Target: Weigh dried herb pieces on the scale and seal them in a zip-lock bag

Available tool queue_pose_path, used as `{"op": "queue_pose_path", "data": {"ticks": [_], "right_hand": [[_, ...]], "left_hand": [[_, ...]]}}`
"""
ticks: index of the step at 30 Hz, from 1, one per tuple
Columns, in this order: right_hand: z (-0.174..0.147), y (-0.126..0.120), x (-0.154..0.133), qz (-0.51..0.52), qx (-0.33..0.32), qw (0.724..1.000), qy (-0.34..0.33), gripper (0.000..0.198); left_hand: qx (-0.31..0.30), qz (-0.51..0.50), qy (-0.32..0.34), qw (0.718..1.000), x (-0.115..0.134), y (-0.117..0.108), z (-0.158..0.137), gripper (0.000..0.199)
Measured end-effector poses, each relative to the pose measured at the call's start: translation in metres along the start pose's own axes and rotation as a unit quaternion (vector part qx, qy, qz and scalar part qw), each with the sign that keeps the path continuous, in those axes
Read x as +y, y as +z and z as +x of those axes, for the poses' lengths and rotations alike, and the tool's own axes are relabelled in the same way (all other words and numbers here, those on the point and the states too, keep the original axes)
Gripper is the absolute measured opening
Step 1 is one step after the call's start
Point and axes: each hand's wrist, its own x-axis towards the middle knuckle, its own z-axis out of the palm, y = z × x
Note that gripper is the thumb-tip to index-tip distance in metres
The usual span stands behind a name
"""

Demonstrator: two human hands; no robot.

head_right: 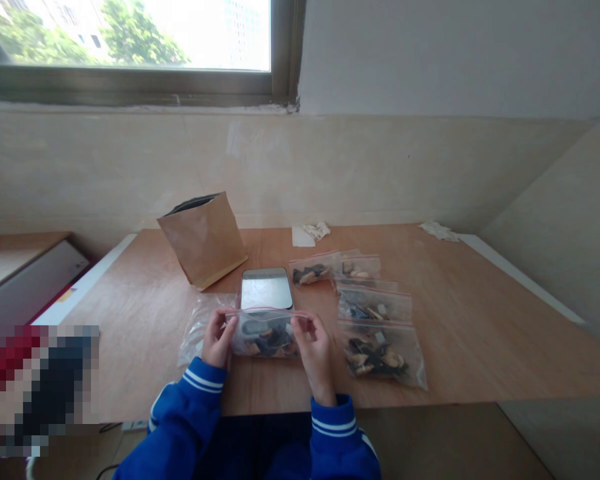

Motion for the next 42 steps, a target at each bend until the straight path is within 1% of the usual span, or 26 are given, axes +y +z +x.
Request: {"op": "queue_pose_path", "data": {"ticks": [3, 6, 12, 15, 21, 25, 28, 31, 36, 40, 42], "right_hand": [[0.000, -0.002, -0.001, 0.006, -0.019, 1.000, 0.020, 0.036], [0.000, -0.003, -0.001, 0.019, -0.029, 0.999, 0.030, 0.037], [0.001, 0.001, -0.002, 0.035, -0.052, 0.997, 0.048, 0.038], [0.001, 0.001, -0.001, 0.021, -0.047, 0.998, 0.041, 0.037], [0.003, -0.003, 0.003, -0.011, -0.036, 0.999, 0.005, 0.032], [0.002, -0.005, 0.003, -0.015, -0.034, 0.999, 0.006, 0.031], [0.002, -0.005, 0.003, -0.011, -0.021, 1.000, 0.011, 0.030], [0.002, -0.005, 0.004, -0.009, -0.024, 1.000, 0.016, 0.030], [0.001, -0.005, 0.004, 0.017, -0.044, 0.998, 0.029, 0.032], [0.000, -0.004, -0.002, 0.034, -0.088, 0.995, 0.026, 0.037], [0.001, -0.003, -0.003, 0.030, -0.108, 0.993, 0.021, 0.036]], "left_hand": [[-0.019, 0.004, -0.030, 0.999, -0.003, -0.001, 0.002, 0.034], [-0.040, 0.019, -0.040, 0.998, -0.005, -0.003, 0.004, 0.032], [-0.034, 0.019, -0.039, 0.998, -0.006, -0.005, 0.004, 0.031], [-0.031, 0.022, -0.034, 0.999, -0.008, -0.006, 0.004, 0.030], [-0.033, 0.031, -0.015, 0.999, -0.008, -0.006, 0.003, 0.030], [-0.029, 0.044, 0.003, 0.999, -0.005, -0.005, 0.002, 0.029], [-0.039, 0.053, 0.007, 0.998, -0.004, -0.005, 0.003, 0.029], [-0.046, 0.057, 0.009, 0.997, -0.004, -0.005, 0.003, 0.030], [-0.076, 0.019, 0.007, 0.997, 0.000, -0.005, 0.002, 0.030], [-0.069, -0.007, 0.016, 0.997, 0.003, -0.003, -0.001, 0.033], [-0.094, 0.003, 0.008, 0.996, 0.003, -0.003, 0.000, 0.032]]}}
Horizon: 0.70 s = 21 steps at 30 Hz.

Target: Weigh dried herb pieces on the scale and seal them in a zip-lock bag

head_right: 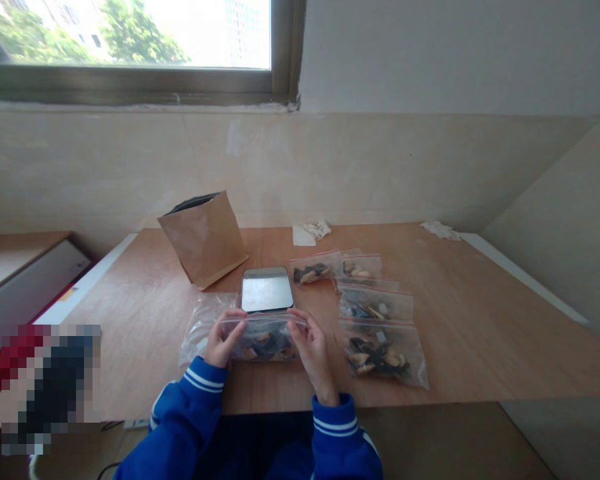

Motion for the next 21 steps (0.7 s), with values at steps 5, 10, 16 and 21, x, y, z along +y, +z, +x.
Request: {"op": "queue_pose_path", "data": {"ticks": [5, 10, 16, 21], "right_hand": [[0.0007, 0.0012, 0.0067, -0.007, -0.005, 1.000, -0.010, 0.025], [-0.0005, 0.0027, 0.0052, -0.012, 0.023, 0.999, -0.026, 0.021], [-0.0016, 0.0028, 0.0010, -0.006, 0.047, 0.998, -0.031, 0.021], [-0.0024, 0.0014, 0.0030, -0.035, 0.047, 0.997, -0.045, 0.022]], "left_hand": [[-0.023, 0.028, 0.019, 0.999, 0.0034, -0.0017, 0.0028, 0.028], [-0.026, 0.033, 0.036, 0.998, 0.0058, -0.0015, 0.0031, 0.026], [-0.025, 0.048, 0.062, 0.997, 0.0047, -0.0025, 0.0019, 0.021], [-0.018, 0.073, 0.063, 0.995, 0.0053, -0.0036, 0.0017, 0.020]]}}
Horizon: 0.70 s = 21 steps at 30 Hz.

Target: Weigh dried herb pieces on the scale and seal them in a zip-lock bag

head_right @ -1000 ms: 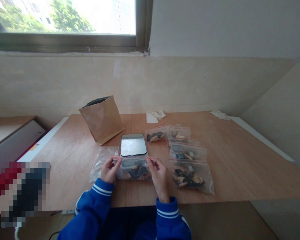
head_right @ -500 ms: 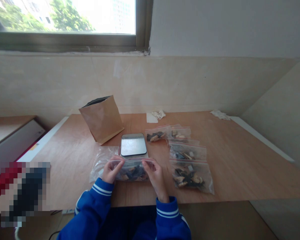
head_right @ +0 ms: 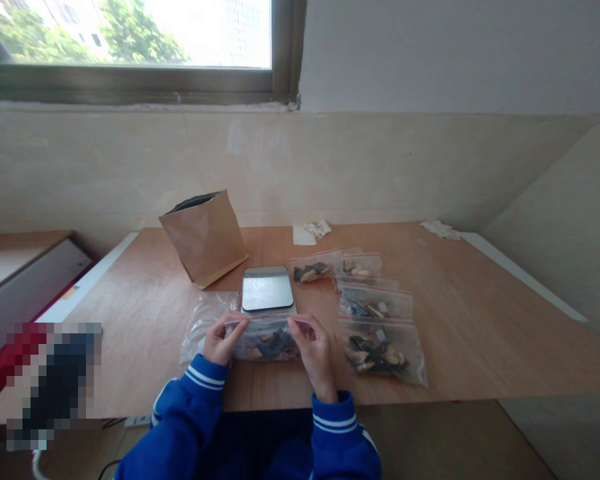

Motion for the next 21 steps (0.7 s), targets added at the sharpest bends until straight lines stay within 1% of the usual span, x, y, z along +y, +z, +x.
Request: {"op": "queue_pose_path", "data": {"ticks": [4, 7, 10, 14, 16, 21], "right_hand": [[0.000, 0.000, 0.000, -0.010, 0.001, 1.000, -0.003, 0.023], [0.000, 0.001, -0.002, -0.005, 0.000, 1.000, 0.007, 0.024], [0.000, 0.002, -0.006, 0.011, -0.007, 1.000, 0.021, 0.026], [0.000, 0.004, -0.009, 0.036, -0.034, 0.999, 0.012, 0.026], [0.000, 0.005, -0.010, 0.043, -0.049, 0.998, 0.007, 0.026], [0.000, 0.005, -0.011, 0.052, -0.081, 0.995, 0.001, 0.026]], "left_hand": [[0.005, 0.003, -0.007, 1.000, 0.000, 0.000, 0.000, 0.022], [0.000, -0.004, -0.021, 1.000, 0.002, 0.001, 0.000, 0.024], [-0.016, -0.041, -0.055, 0.997, 0.003, 0.001, 0.000, 0.030], [-0.055, -0.102, -0.100, 0.988, 0.004, 0.002, 0.000, 0.035], [-0.063, -0.119, -0.101, 0.986, 0.005, 0.001, 0.000, 0.034], [-0.038, -0.139, -0.074, 0.987, 0.015, 0.001, -0.003, 0.030]]}}
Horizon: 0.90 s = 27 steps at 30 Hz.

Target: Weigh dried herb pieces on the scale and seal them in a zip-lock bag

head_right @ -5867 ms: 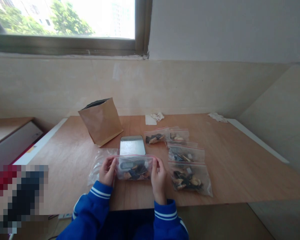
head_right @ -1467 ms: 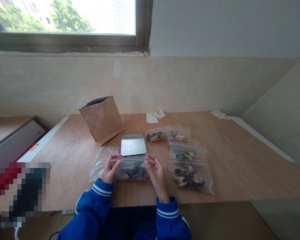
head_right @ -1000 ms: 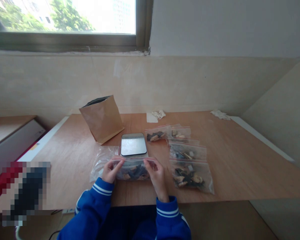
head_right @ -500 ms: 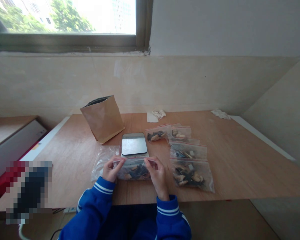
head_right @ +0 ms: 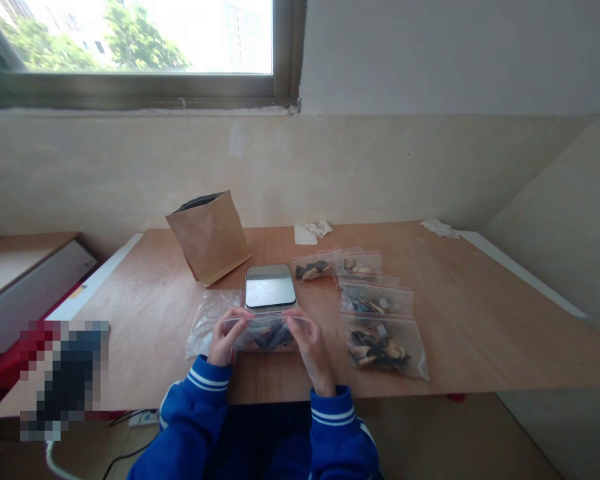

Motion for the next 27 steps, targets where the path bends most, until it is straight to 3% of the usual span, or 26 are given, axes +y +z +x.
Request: {"op": "queue_pose_path", "data": {"ticks": [8, 16, 22, 27], "right_hand": [[0.004, 0.007, -0.014, -0.002, -0.062, 0.997, 0.045, 0.029], [-0.004, 0.012, -0.009, -0.012, -0.020, 1.000, 0.019, 0.024], [-0.008, 0.009, -0.008, -0.013, -0.018, 0.999, 0.035, 0.027], [-0.008, 0.012, -0.004, -0.044, 0.025, 0.999, 0.009, 0.026]], "left_hand": [[0.035, 0.006, -0.034, 0.999, 0.006, 0.004, -0.005, 0.028], [0.047, 0.044, -0.020, 0.998, -0.002, 0.005, -0.006, 0.026], [0.062, 0.077, -0.010, 0.995, -0.011, 0.000, -0.007, 0.024], [0.080, 0.102, 0.007, 0.992, -0.011, 0.001, -0.006, 0.023]]}}
